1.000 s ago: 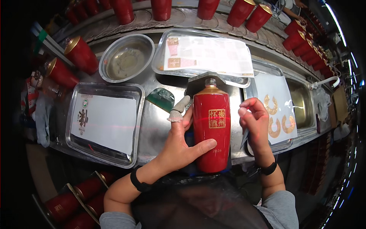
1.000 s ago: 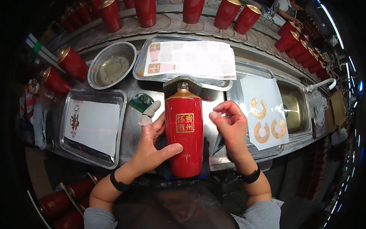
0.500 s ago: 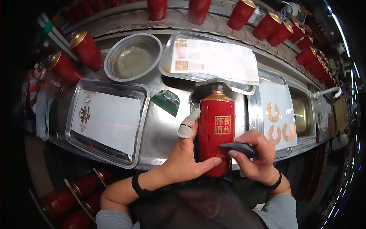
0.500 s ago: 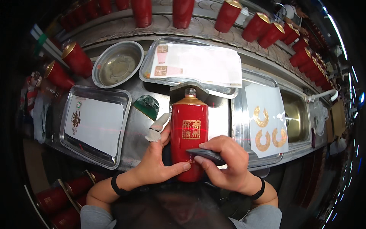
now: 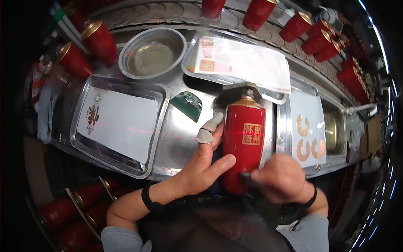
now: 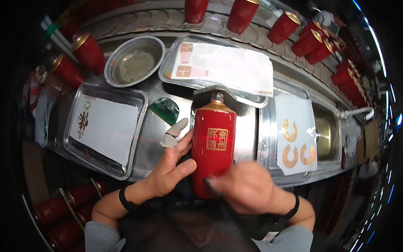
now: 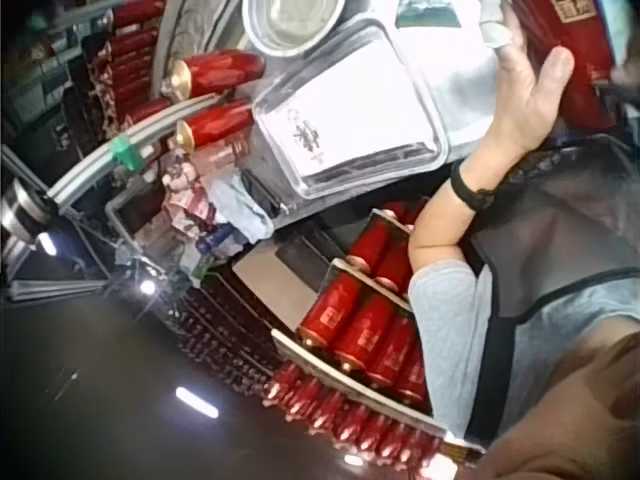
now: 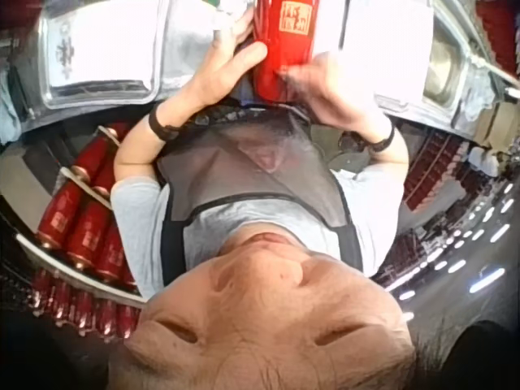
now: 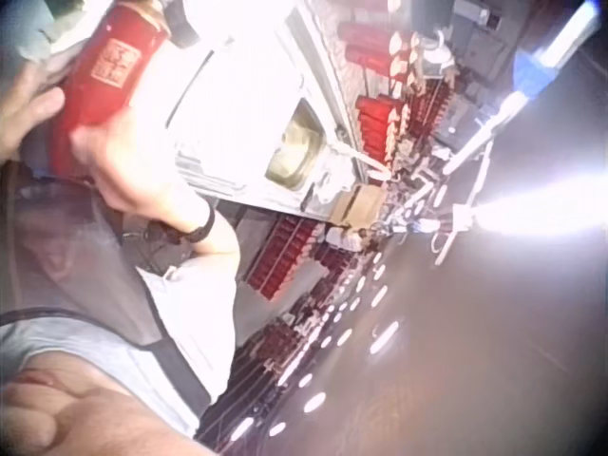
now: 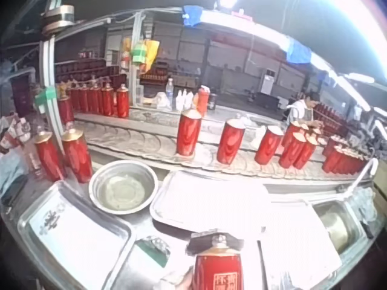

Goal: Manually applying decorative labels and stickers to large red liquor bottles in a factory setting.

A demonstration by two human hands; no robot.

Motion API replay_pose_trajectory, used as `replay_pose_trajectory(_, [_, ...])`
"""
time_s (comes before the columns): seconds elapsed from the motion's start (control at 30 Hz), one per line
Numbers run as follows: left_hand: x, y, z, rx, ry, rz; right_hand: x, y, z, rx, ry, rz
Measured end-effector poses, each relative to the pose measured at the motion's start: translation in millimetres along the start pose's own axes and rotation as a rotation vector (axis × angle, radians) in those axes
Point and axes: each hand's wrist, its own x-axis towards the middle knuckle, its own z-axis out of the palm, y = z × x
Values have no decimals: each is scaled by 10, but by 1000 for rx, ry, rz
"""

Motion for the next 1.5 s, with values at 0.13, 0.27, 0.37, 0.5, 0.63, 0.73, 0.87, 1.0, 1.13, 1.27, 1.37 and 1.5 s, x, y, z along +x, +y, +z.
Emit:
replay_pose_trajectory(0.13, [-11, -8, 22, 36, 25, -5, 515, 321, -70, -149, 262, 136])
replay_pose_trajectory(0.27, [-47, -25, -8, 24, 61, -13, 539, 59, -9, -437, -37, -344])
replay_pose_trajectory(0.37, [-61, -53, -35, 31, 77, 40, 398, -126, 45, 45, -199, -443])
replay_pose_trajectory(0.5, [-79, -71, 0, 56, 75, 0, 528, 221, -34, 33, 222, 244])
replay_pose_trajectory(0.63, [-100, -68, 47, 107, 118, 32, 277, 207, -17, -337, 117, -284])
replay_pose_trajectory(0.73, [-86, -67, 106, 131, 184, 36, -8, 9, 79, -18, 78, -351])
replay_pose_trajectory(0.87, [-47, -49, 177, 280, 180, 53, 0, 385, 102, 37, 533, 330])
replay_pose_trajectory(1.0, [-47, -68, 161, 390, 202, 75, -185, 286, 102, -95, 186, -263])
replay_pose_trajectory(1.13, [-11, -56, 168, 272, 200, 49, -21, 208, 11, 196, 271, 344])
replay_pose_trajectory(1.27, [-3, 126, 156, 432, 147, 82, 140, 407, 8, -297, 398, -40])
replay_pose_trajectory(1.37, [53, 254, 16, 848, 1, 154, -103, 142, 188, -195, 377, -497])
replay_pose_trajectory(1.5, [278, 187, -90, 1089, -41, 204, -322, 1, 253, 206, 229, 103])
